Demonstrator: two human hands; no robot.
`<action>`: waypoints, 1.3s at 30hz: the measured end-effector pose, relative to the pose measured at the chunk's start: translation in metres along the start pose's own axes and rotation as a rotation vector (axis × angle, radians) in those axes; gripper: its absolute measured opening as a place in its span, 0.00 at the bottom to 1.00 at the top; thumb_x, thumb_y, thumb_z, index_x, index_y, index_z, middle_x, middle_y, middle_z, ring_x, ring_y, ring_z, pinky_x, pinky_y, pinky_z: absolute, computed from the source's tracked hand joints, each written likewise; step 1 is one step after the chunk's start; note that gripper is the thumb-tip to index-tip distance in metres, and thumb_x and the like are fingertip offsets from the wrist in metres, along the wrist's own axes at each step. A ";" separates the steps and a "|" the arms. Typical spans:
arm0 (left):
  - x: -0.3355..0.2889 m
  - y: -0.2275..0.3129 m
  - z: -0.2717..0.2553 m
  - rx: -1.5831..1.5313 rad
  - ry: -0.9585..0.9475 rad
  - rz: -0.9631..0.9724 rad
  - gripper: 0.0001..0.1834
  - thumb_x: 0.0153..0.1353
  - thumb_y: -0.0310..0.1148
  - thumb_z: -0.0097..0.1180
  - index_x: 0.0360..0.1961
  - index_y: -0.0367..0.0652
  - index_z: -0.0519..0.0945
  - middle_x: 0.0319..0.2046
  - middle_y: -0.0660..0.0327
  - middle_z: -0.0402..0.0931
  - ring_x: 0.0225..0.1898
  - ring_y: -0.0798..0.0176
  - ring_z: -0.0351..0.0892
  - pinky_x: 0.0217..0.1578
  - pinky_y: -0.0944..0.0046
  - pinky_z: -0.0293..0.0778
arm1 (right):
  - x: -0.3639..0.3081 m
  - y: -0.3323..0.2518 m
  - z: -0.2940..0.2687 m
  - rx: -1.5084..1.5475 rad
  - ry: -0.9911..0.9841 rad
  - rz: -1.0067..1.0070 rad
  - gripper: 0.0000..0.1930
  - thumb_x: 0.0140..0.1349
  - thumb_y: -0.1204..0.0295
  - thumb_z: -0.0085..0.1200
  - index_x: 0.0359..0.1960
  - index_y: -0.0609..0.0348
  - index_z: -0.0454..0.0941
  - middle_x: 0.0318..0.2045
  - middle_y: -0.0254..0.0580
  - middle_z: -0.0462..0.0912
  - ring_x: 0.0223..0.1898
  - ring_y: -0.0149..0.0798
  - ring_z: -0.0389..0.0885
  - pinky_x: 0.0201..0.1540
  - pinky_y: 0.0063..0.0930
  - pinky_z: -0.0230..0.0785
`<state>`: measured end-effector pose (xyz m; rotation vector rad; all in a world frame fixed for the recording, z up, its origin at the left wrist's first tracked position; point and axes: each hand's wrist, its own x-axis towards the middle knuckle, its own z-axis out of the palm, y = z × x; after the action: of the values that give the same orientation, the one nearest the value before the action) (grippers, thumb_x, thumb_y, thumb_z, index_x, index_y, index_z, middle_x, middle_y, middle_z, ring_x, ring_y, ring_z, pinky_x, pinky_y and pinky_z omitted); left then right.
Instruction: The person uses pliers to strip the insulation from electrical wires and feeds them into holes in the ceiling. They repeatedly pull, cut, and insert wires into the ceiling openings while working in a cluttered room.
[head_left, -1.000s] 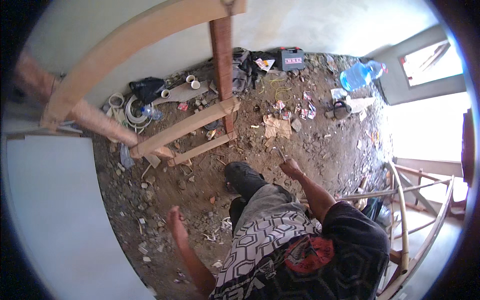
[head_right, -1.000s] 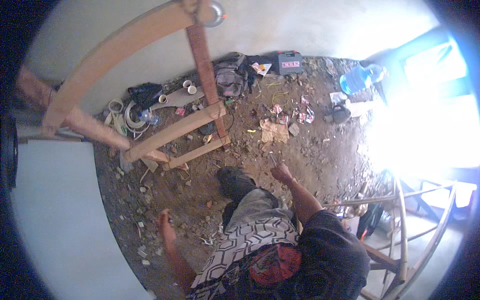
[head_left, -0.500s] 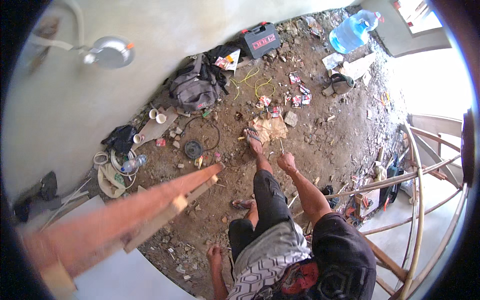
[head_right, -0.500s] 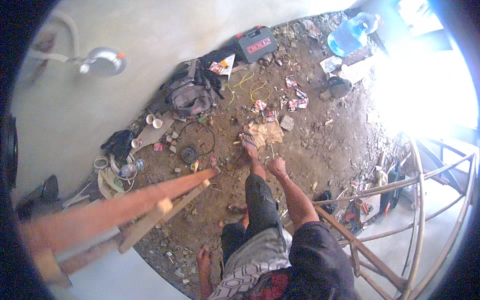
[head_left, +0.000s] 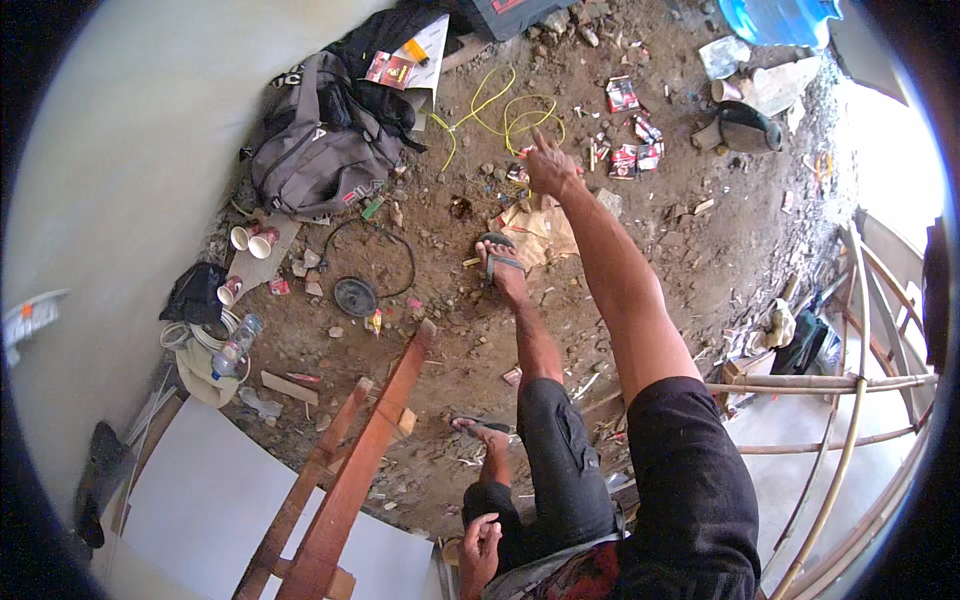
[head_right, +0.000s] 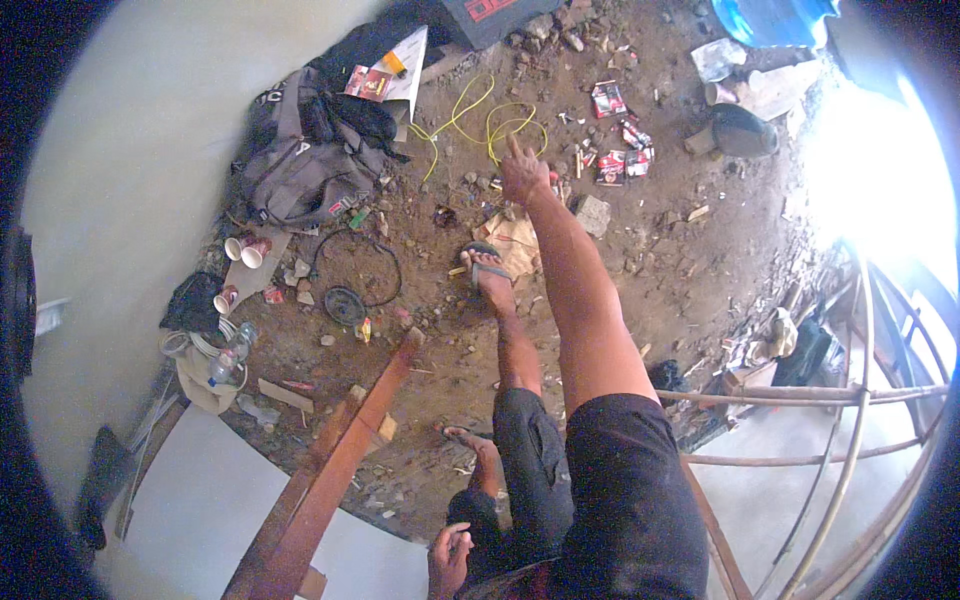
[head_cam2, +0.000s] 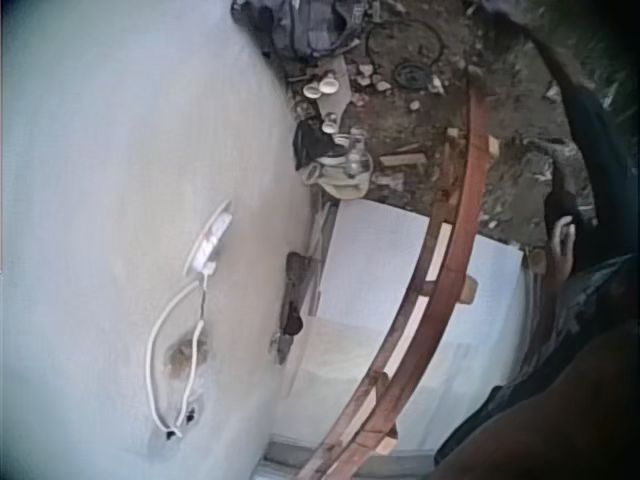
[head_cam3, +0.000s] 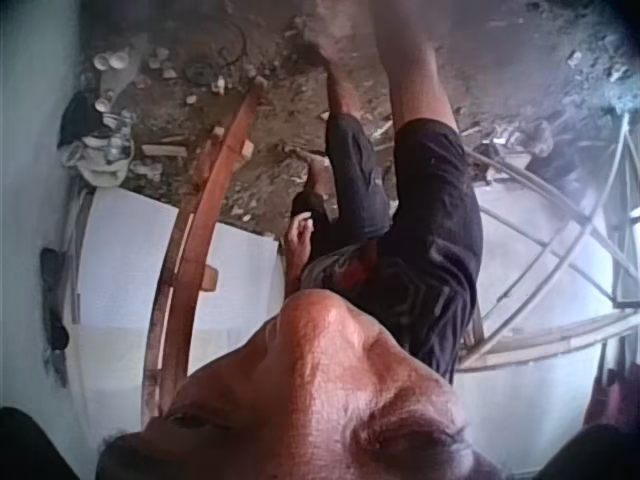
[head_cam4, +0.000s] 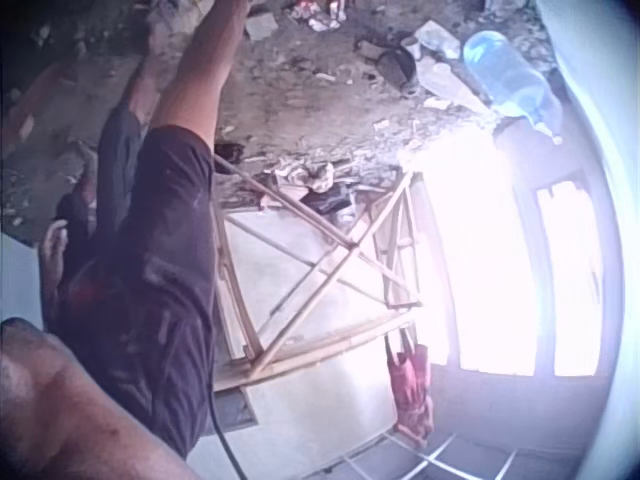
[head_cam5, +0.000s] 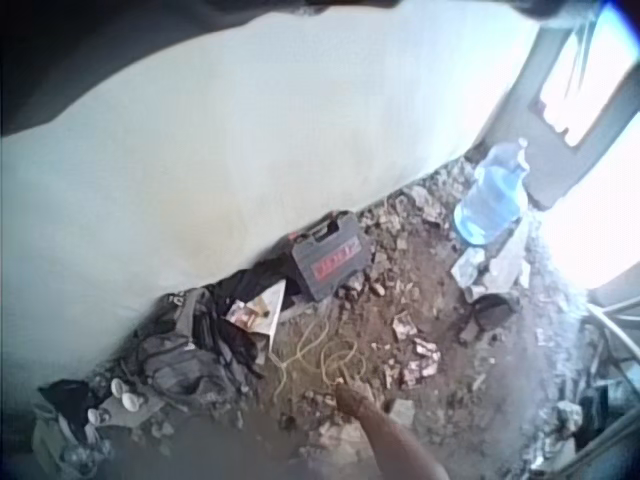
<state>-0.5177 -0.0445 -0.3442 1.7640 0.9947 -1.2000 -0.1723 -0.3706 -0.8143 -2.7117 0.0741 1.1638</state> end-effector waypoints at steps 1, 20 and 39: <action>0.004 0.010 -0.001 -0.022 0.040 0.023 0.13 0.68 0.36 0.54 0.48 0.42 0.81 0.32 0.63 0.78 0.33 0.68 0.75 0.36 0.67 0.75 | 0.019 0.008 0.004 -0.065 -0.026 -0.016 0.20 0.57 0.66 0.54 0.52 0.53 0.78 0.73 0.44 0.51 0.62 0.50 0.69 0.55 0.47 0.74; 0.003 -0.055 -0.065 0.181 -0.258 0.288 0.15 0.69 0.38 0.52 0.50 0.39 0.78 0.29 0.65 0.77 0.32 0.72 0.74 0.36 0.69 0.71 | -0.398 0.029 -0.118 0.551 0.191 0.102 0.11 0.55 0.70 0.53 0.38 0.64 0.76 0.36 0.58 0.78 0.46 0.60 0.77 0.48 0.50 0.69; -0.155 -0.113 -0.062 0.112 -1.022 0.419 0.35 0.68 0.50 0.52 0.69 0.53 0.52 0.65 0.55 0.58 0.55 0.58 0.72 0.50 0.50 0.72 | -0.923 -0.319 0.028 1.672 1.194 0.178 0.10 0.61 0.67 0.58 0.35 0.61 0.77 0.26 0.38 0.78 0.29 0.32 0.76 0.33 0.30 0.71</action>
<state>-0.6364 0.0288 -0.1986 1.0740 -0.0406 -1.5951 -0.7918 -0.0784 -0.1172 -1.3599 0.9130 -0.5993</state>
